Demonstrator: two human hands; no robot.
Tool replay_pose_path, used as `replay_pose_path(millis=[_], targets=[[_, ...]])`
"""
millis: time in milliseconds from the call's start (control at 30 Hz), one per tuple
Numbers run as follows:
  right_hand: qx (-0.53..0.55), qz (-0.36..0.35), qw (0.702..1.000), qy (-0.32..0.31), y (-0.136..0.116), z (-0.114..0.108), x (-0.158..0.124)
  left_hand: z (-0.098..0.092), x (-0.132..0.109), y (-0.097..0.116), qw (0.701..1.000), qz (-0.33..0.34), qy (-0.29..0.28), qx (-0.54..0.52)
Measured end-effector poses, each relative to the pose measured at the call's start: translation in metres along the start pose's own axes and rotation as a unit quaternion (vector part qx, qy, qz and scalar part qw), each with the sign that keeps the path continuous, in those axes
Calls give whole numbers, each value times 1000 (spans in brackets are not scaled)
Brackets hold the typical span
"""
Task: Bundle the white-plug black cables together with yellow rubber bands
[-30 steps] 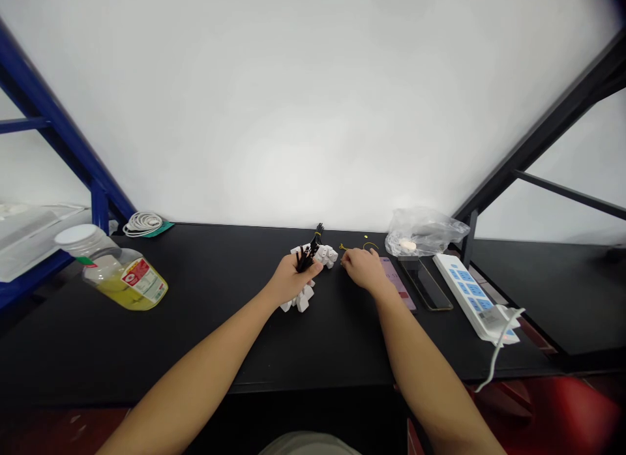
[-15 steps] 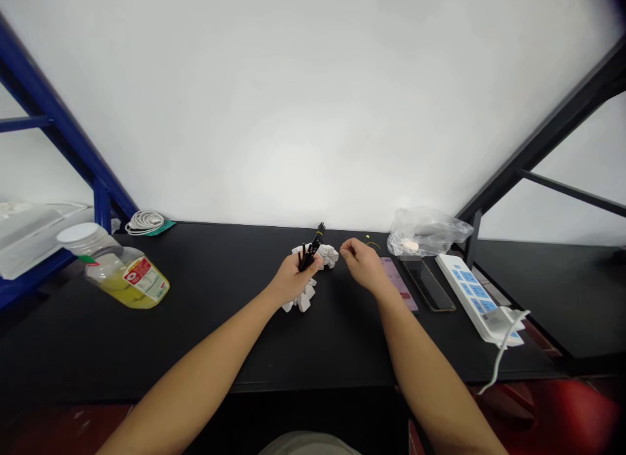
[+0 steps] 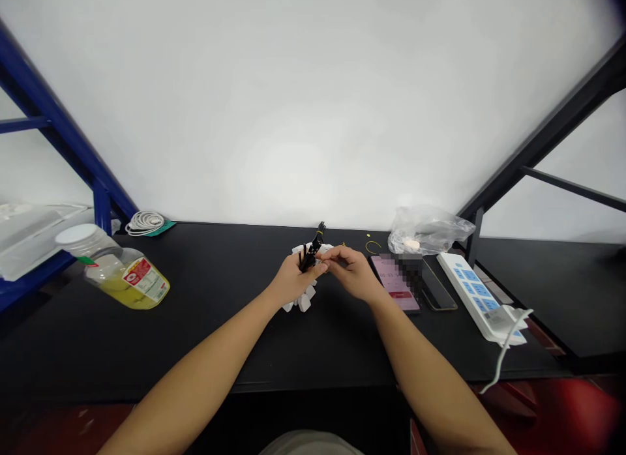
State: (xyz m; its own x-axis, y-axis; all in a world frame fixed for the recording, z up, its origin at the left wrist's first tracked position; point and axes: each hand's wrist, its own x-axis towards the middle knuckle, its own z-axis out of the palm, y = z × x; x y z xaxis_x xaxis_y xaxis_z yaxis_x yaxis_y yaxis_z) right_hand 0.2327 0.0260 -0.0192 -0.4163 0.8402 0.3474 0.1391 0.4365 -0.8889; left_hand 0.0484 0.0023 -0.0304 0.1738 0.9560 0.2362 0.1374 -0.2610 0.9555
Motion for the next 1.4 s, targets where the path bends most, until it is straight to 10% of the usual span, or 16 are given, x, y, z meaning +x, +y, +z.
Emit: replay_pose_path(millis=[833,1400], targets=[[368,73,927,-26,-20,-3,1,3,-2,-4,999,-3,29,30],[215,-70,973,43,-27,25,1,7,-4,8,989,24,-39,138]])
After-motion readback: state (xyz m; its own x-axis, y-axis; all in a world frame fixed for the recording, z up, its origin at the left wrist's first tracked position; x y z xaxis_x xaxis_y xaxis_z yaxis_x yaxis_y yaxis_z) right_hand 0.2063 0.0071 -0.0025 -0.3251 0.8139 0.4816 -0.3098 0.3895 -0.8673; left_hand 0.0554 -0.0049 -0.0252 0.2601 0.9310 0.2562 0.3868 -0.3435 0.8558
